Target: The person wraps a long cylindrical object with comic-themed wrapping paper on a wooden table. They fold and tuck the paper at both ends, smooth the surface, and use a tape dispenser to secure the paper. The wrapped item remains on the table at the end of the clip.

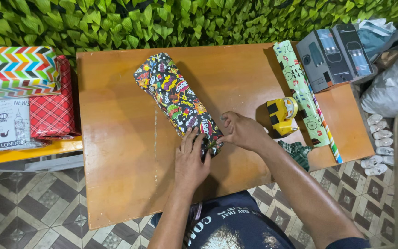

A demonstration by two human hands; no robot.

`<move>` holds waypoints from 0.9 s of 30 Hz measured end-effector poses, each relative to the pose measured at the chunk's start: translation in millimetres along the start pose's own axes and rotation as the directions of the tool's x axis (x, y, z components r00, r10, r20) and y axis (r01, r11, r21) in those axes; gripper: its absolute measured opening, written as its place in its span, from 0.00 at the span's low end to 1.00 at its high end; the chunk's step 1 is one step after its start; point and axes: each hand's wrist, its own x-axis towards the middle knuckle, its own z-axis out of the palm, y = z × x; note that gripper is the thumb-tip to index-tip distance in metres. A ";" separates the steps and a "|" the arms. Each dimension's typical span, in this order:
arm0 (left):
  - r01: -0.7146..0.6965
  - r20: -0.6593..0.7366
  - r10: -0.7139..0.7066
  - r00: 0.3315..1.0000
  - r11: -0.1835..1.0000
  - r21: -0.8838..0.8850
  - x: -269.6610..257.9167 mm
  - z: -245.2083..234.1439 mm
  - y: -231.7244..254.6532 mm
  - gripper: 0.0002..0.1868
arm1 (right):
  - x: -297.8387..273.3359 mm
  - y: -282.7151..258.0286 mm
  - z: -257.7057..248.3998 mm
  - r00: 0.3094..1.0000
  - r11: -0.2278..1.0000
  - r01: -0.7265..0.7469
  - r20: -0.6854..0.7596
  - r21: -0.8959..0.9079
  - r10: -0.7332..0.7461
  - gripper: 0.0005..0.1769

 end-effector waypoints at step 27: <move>0.486 -0.064 -0.563 0.824 0.761 -0.429 -27.9 -37.1 -38.2 0.37 | -34.9 13.1 117.3 0.982 0.625 0.159 -0.058 0.764 -0.178 0.27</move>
